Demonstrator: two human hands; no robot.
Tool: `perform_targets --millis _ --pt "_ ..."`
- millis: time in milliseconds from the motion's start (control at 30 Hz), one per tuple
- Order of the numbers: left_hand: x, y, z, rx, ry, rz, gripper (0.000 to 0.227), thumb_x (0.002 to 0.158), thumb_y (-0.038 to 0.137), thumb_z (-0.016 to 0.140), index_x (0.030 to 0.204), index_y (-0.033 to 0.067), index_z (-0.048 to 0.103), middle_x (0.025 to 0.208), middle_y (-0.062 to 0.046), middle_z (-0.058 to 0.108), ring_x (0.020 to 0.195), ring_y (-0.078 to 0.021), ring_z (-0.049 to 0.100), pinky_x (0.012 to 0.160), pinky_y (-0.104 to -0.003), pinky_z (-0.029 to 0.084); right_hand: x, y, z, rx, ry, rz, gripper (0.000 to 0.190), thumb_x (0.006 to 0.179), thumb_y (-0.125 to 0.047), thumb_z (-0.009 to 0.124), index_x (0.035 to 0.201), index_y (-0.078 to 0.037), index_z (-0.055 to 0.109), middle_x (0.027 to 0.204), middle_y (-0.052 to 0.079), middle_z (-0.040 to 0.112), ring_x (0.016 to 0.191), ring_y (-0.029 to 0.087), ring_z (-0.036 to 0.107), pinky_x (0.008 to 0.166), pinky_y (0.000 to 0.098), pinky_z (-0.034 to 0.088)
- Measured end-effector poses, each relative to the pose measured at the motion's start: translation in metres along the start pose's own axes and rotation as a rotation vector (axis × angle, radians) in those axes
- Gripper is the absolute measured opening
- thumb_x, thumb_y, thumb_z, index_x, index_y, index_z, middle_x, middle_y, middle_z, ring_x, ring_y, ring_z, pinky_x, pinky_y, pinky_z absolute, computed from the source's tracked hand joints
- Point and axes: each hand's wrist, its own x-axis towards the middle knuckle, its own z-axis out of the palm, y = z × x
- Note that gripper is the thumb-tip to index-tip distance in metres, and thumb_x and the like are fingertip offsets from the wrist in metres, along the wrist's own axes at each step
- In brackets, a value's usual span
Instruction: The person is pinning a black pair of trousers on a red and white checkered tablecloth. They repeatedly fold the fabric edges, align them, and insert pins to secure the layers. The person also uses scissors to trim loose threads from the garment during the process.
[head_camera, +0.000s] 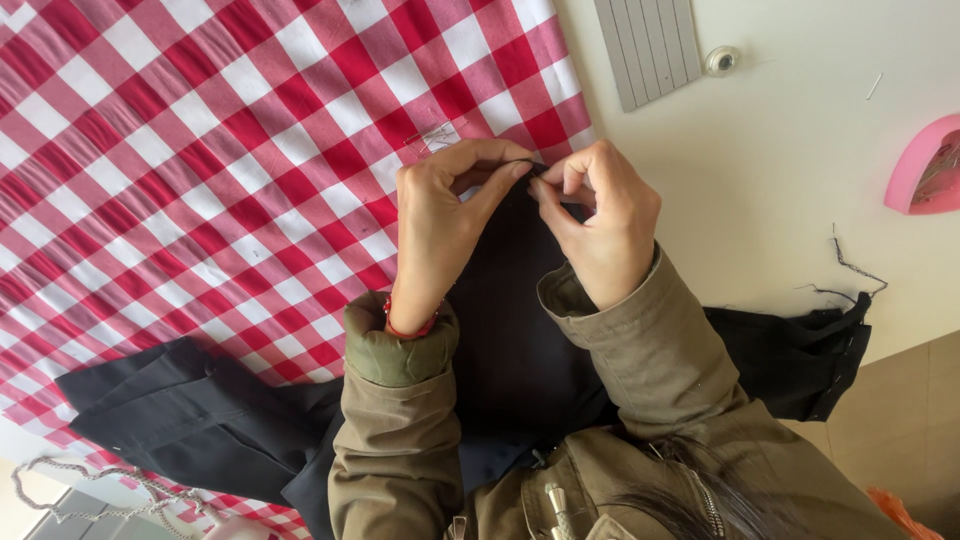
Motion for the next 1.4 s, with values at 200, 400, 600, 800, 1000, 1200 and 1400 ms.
perform_targets --millis 200,400,600,800,1000,1200,1400 --pt "0.003 -0.017 -0.001 -0.208 -0.048 -0.108 0.013 0.099 0.002 0.071 0.11 -0.0037 0.075 0.099 -0.005 0.077 0.089 -0.0087 0.073 0.082 -0.023 0.062 0.003 0.0 -0.002 0.032 -0.024 0.009 0.035 0.091 0.014 0.078 0.093 -0.001 0.047 0.096 0.011 0.069 0.089 0.016 0.074 0.077 0.0275 0.065" --pt "0.003 -0.016 -0.002 -0.246 -0.092 -0.088 0.017 0.1 0.0 0.069 0.117 -0.003 0.068 0.105 -0.004 0.074 0.097 -0.0082 0.073 0.086 -0.023 0.061 0.001 0.006 -0.002 0.052 -0.027 0.006 0.041 0.091 0.015 0.08 0.091 -0.002 0.043 0.092 0.011 0.07 0.086 0.014 0.073 0.075 0.0266 0.063" --pt "0.002 -0.004 -0.004 -0.181 -0.078 -0.108 0.02 0.098 -0.001 0.072 0.117 -0.0019 0.065 0.098 -0.008 0.077 0.094 -0.0092 0.074 0.084 -0.024 0.062 0.006 -0.003 -0.004 0.099 -0.038 0.065 0.036 0.092 0.013 0.081 0.097 -0.002 0.049 0.096 0.009 0.067 0.082 0.012 0.07 0.069 0.0252 0.062" --pt "-0.003 0.003 -0.013 -0.117 -0.097 -0.001 0.019 0.098 -0.001 0.071 0.117 -0.0025 0.065 0.105 -0.009 0.078 0.101 -0.0137 0.077 0.089 -0.027 0.064 0.011 -0.008 -0.014 -0.159 -0.056 -0.085 0.034 0.083 0.003 0.089 0.11 -0.004 0.069 0.1 0.008 0.07 0.081 0.017 0.066 0.07 0.0297 0.055" --pt "-0.009 0.005 -0.016 0.039 -0.127 0.131 0.028 0.092 0.0 0.077 0.118 -0.0022 0.069 0.108 -0.01 0.078 0.102 -0.0181 0.079 0.091 -0.03 0.064 0.022 -0.007 -0.027 -0.16 -0.128 -0.173 0.017 0.096 0.003 0.083 0.109 -0.004 0.075 0.099 0.009 0.074 0.089 0.02 0.069 0.076 0.0308 0.055" --pt "-0.007 -0.003 -0.01 -0.065 -0.046 0.118 0.023 0.093 0.002 0.08 0.113 -0.0004 0.07 0.105 -0.009 0.079 0.099 -0.0173 0.08 0.089 -0.029 0.065 0.029 0.006 -0.027 -0.134 -0.224 -0.081 0.01 0.098 -0.001 0.081 0.106 -0.001 0.076 0.093 0.01 0.074 0.078 0.016 0.067 0.07 0.0279 0.053" --pt "-0.006 -0.003 -0.008 -0.099 -0.04 0.1 0.026 0.09 0.003 0.082 0.111 0.001 0.066 0.099 -0.008 0.078 0.095 -0.0146 0.079 0.087 -0.028 0.065 0.029 0.001 -0.03 -0.044 -0.28 -0.028 0.009 0.1 -0.001 0.079 0.108 0.0 0.075 0.095 0.008 0.074 0.082 0.014 0.068 0.075 0.0258 0.054"
